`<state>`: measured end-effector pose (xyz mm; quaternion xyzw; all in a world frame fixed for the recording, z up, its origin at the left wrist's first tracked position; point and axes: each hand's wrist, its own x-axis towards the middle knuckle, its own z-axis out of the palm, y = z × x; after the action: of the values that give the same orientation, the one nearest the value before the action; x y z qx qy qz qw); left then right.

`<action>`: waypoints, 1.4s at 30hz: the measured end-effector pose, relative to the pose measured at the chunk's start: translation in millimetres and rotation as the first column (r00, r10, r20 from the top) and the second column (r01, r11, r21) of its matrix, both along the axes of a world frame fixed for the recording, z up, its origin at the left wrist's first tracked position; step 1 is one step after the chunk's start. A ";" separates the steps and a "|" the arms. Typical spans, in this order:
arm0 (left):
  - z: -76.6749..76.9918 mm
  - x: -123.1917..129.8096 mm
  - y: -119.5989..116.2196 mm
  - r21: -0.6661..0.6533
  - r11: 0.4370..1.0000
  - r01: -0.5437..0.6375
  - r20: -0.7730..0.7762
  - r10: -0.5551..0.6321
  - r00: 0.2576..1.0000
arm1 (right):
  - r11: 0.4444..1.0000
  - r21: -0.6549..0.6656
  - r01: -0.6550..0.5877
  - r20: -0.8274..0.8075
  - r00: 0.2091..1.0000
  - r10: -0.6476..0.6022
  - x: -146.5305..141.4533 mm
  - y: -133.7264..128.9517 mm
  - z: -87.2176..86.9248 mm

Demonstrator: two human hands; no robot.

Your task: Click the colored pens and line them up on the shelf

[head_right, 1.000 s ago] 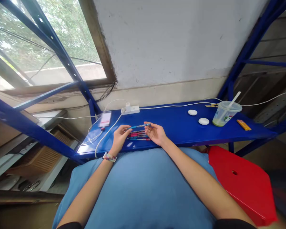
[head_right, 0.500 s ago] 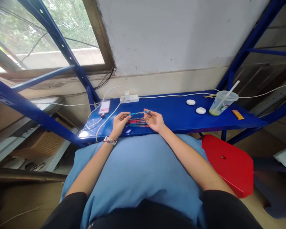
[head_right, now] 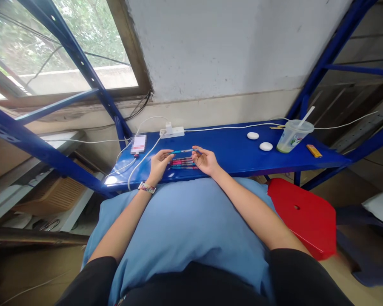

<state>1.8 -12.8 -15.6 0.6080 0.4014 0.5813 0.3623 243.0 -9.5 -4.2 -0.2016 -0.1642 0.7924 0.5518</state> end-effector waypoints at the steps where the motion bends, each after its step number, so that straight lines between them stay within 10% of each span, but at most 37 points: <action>1: 0.3 0.1 -0.4 -0.002 1.000 -0.002 0.001 0.002 1.000 | 1.000 0.000 0.001 -0.006 1.000 -0.001 0.1 -0.7 0.8; 36: 0.0 0.1 -0.6 -0.018 1.000 0.012 0.035 -0.011 0.999 | 0.994 0.107 -0.012 0.051 0.999 0.007 2.5 1.8 0.9; 39: -0.3 -0.5 0.4 0.000 1.000 -0.007 0.015 0.007 1.000 | 0.954 0.297 0.046 0.310 0.940 -0.142 3.1 4.9 -1.4; 42: -0.9 -1.1 2.0 0.005 1.000 -0.029 -0.001 0.029 1.000 | 0.819 0.557 0.137 0.514 0.719 -0.469 3.9 9.3 -6.8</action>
<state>0.7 -10.8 -16.5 0.6031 0.4090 0.5872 0.3523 246.9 -0.1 -11.0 -0.3360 -0.4939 0.5060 0.6223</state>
